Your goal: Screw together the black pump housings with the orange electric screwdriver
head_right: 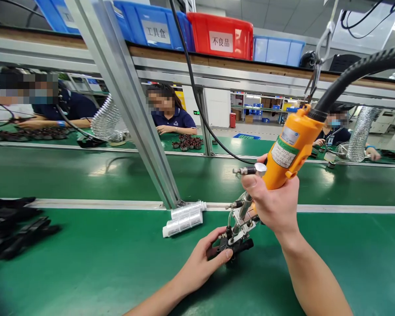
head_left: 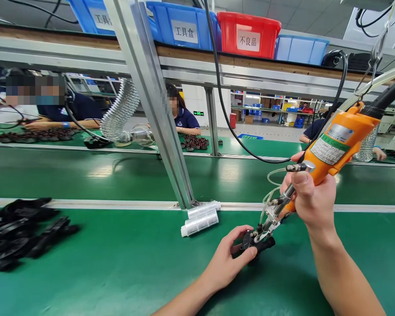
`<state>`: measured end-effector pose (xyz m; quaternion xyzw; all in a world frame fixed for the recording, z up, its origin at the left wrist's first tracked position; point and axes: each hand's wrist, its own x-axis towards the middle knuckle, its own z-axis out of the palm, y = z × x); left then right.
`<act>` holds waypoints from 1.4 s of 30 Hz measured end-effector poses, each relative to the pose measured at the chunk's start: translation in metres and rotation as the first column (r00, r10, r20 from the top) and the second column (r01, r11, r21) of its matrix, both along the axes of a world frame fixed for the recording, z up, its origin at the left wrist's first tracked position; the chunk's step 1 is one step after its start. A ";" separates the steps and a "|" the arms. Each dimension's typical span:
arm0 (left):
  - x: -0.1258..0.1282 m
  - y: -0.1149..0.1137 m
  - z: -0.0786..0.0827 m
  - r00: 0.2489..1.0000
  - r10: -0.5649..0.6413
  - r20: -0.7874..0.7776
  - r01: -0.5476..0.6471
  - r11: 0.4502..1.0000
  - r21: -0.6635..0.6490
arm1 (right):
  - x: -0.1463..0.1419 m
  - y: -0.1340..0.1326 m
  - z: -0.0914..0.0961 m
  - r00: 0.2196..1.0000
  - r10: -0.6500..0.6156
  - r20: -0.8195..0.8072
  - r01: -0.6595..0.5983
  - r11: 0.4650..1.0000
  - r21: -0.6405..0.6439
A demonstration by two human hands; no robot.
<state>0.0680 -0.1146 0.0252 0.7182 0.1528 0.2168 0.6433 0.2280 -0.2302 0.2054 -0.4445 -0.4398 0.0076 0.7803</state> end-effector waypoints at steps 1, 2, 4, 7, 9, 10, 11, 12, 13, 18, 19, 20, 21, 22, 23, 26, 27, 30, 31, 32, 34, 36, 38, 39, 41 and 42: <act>0.000 0.000 0.000 1.000 -0.003 0.000 0.003 1.000 -0.017 | -0.003 0.002 0.000 1.000 -0.006 0.006 0.006 1.000 -0.010; 0.001 0.000 0.000 1.000 -0.005 -0.002 0.004 0.999 -0.035 | -0.005 0.005 0.000 1.000 -0.023 0.017 0.023 0.999 -0.022; 0.002 -0.001 0.001 1.000 -0.009 -0.008 0.008 0.998 -0.068 | -0.010 0.011 0.000 0.997 -0.059 0.046 0.061 0.996 -0.060; 0.003 -0.002 0.003 1.000 -0.018 -0.003 0.018 0.995 -0.094 | -0.013 0.017 -0.002 0.996 -0.064 0.065 0.071 0.991 -0.113; 0.003 -0.002 0.005 1.000 -0.024 0.003 0.024 0.995 -0.096 | -0.014 0.019 -0.003 0.997 -0.041 0.068 0.050 0.990 -0.129; 0.003 -0.002 0.006 1.000 -0.028 0.005 0.028 0.995 -0.096 | -0.014 0.019 -0.003 0.997 -0.038 0.068 0.046 0.991 -0.128; 0.003 -0.002 0.008 0.999 -0.031 0.007 0.032 0.995 -0.096 | -0.015 0.019 -0.004 0.997 -0.034 0.069 0.043 0.991 -0.129; 0.004 -0.002 0.009 0.999 -0.034 0.008 0.034 0.995 -0.096 | -0.015 0.020 -0.004 0.997 -0.033 0.067 0.041 0.990 -0.132; 0.004 -0.003 0.010 0.999 -0.036 0.010 0.036 0.995 -0.094 | -0.015 0.020 -0.005 0.997 -0.033 0.063 0.042 0.990 -0.137; 0.001 -0.007 0.006 0.999 -0.026 0.023 0.028 0.998 -0.058 | -0.010 0.022 -0.008 0.998 -0.053 0.024 0.055 0.995 -0.086; 0.000 -0.007 0.004 0.999 0.004 0.040 -0.003 0.999 -0.043 | -0.008 0.021 -0.008 0.998 -0.066 0.016 0.067 0.996 -0.055; -0.002 -0.007 0.002 0.997 0.037 0.068 -0.036 0.999 -0.028 | -0.004 0.019 -0.007 0.996 -0.089 0.013 0.089 0.996 -0.020; -0.003 -0.005 0.000 0.993 0.062 0.103 -0.060 0.998 -0.025 | -0.001 0.015 -0.005 0.992 -0.124 0.014 0.124 0.992 0.016; -0.005 -0.003 -0.001 0.988 0.064 0.137 -0.059 0.997 -0.041 | 0.003 0.011 -0.003 0.986 -0.168 0.013 0.167 0.984 0.054; -0.006 0.000 -0.002 0.985 0.039 0.167 -0.027 0.997 -0.074 | 0.007 0.006 -0.001 0.978 -0.211 0.011 0.209 0.974 0.085; -0.006 0.006 -0.002 0.972 -0.108 0.211 0.151 0.968 -0.199 | 0.017 -0.009 0.003 0.966 -0.258 -0.011 0.257 0.959 0.121; -0.005 0.006 -0.002 0.967 -0.134 0.219 0.183 0.959 -0.217 | 0.019 -0.012 0.003 0.971 -0.238 -0.018 0.239 0.964 0.118; 0.000 0.002 -0.004 0.971 -0.115 0.207 0.159 0.965 -0.207 | 0.019 -0.015 0.001 0.993 -0.114 -0.029 0.116 0.988 0.103; 0.001 0.000 -0.005 0.977 -0.098 0.189 0.137 0.970 -0.203 | 0.018 -0.014 0.000 0.998 -0.062 -0.032 0.065 0.994 0.092; 0.002 -0.002 -0.006 0.982 -0.087 0.166 0.120 0.973 -0.199 | 0.017 -0.012 -0.001 0.999 -0.019 -0.037 0.022 0.996 0.083; 0.003 -0.003 -0.007 0.988 -0.088 0.123 0.111 0.974 -0.196 | 0.014 -0.009 -0.002 0.998 0.035 -0.046 -0.032 0.997 0.066; 0.004 -0.002 -0.006 0.990 -0.104 0.098 0.122 0.971 -0.206 | 0.012 -0.006 -0.002 0.997 0.056 -0.049 -0.054 0.997 0.049; 0.004 0.001 -0.004 0.991 -0.110 0.074 0.124 0.966 -0.228 | 0.010 -0.004 -0.001 0.996 0.070 -0.048 -0.068 0.997 0.031; 0.004 0.002 -0.003 0.993 -0.106 0.060 0.118 0.964 -0.239 | 0.008 -0.004 -0.001 0.996 0.074 -0.048 -0.073 0.997 0.023; 0.004 0.004 -0.001 0.994 -0.100 0.037 0.106 0.962 -0.253 | 0.005 -0.003 0.001 0.996 0.073 -0.045 -0.072 0.997 0.018; 0.005 0.005 0.000 0.994 -0.104 0.032 0.109 0.961 -0.255 | 0.003 -0.002 0.001 0.997 0.072 -0.036 -0.071 0.997 0.017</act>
